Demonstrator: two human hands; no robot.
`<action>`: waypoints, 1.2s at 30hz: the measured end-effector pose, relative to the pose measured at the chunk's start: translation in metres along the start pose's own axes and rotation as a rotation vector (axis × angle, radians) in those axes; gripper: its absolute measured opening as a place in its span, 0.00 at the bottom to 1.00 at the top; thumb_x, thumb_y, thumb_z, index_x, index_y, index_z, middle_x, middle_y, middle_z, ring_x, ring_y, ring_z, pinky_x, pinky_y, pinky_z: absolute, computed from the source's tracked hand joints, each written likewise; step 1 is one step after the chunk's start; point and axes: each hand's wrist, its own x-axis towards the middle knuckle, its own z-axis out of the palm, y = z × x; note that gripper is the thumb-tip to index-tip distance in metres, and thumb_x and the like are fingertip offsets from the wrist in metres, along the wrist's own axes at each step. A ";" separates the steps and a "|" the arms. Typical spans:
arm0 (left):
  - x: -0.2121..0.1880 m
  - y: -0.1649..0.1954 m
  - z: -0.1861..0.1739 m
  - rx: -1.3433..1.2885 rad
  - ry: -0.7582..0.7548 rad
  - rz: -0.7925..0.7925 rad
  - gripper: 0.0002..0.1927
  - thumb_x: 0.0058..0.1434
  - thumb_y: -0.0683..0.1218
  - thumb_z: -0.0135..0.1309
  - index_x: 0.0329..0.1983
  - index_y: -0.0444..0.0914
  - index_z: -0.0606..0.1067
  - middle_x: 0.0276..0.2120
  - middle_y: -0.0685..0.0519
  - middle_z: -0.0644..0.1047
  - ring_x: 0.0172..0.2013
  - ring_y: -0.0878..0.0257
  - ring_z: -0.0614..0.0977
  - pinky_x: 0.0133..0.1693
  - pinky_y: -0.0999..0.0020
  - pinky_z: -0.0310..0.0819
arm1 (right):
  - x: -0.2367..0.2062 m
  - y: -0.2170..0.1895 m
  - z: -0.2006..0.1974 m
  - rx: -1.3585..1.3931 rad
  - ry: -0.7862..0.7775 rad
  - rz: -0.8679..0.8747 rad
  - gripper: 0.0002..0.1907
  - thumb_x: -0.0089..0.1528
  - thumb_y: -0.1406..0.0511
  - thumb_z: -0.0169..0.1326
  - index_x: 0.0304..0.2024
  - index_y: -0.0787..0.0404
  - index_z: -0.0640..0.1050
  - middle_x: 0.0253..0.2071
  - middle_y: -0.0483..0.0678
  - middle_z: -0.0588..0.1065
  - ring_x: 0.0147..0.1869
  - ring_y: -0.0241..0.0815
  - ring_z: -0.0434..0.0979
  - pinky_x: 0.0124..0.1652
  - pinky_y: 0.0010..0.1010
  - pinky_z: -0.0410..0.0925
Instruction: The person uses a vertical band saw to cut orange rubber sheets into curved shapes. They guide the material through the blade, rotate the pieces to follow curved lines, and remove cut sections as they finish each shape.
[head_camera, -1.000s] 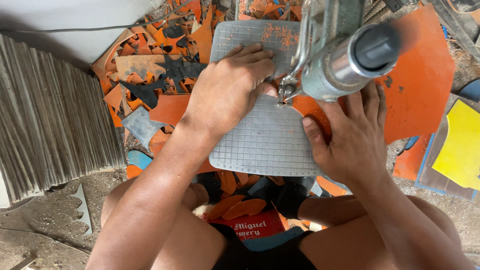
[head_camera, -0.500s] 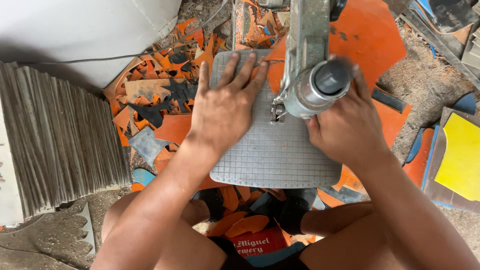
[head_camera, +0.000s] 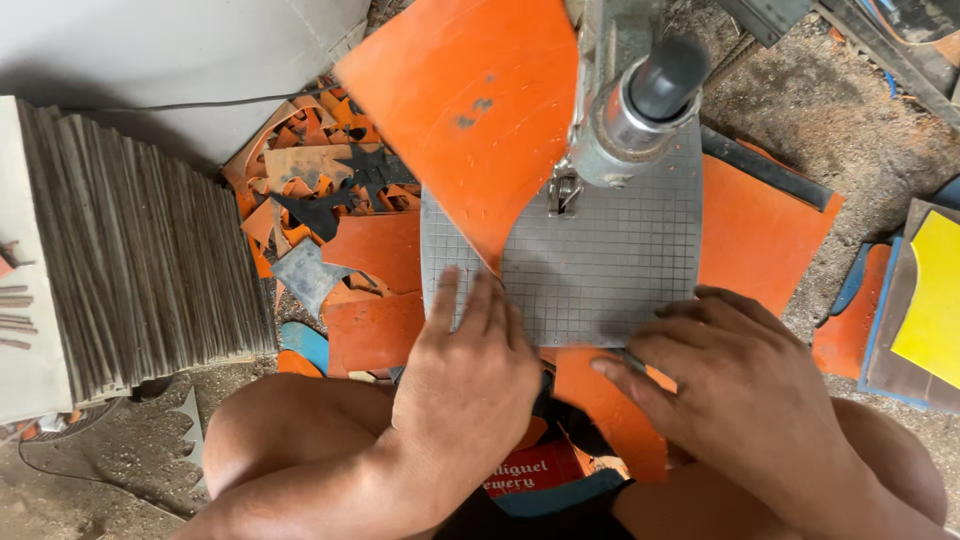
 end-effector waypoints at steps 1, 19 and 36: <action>0.001 -0.004 -0.001 -0.140 -0.074 0.042 0.18 0.73 0.52 0.45 0.54 0.35 0.76 0.52 0.42 0.79 0.59 0.49 0.77 0.70 0.46 0.59 | 0.003 0.001 0.002 0.057 0.037 -0.015 0.17 0.59 0.49 0.64 0.36 0.54 0.83 0.44 0.39 0.80 0.51 0.44 0.80 0.58 0.41 0.71; 0.013 -0.004 0.038 -0.119 0.460 -0.214 0.22 0.65 0.56 0.52 0.59 0.43 0.78 0.58 0.42 0.77 0.59 0.34 0.75 0.57 0.33 0.69 | 0.038 0.021 0.022 0.237 0.012 -0.126 0.11 0.51 0.71 0.61 0.38 0.60 0.81 0.36 0.46 0.77 0.43 0.49 0.77 0.43 0.41 0.72; 0.025 -0.022 0.044 -0.223 0.504 -0.054 0.23 0.64 0.53 0.55 0.60 0.40 0.78 0.58 0.38 0.77 0.56 0.27 0.76 0.57 0.40 0.72 | 0.043 0.026 0.031 0.270 0.075 -0.175 0.15 0.46 0.76 0.58 0.36 0.61 0.79 0.37 0.46 0.75 0.44 0.49 0.76 0.47 0.40 0.71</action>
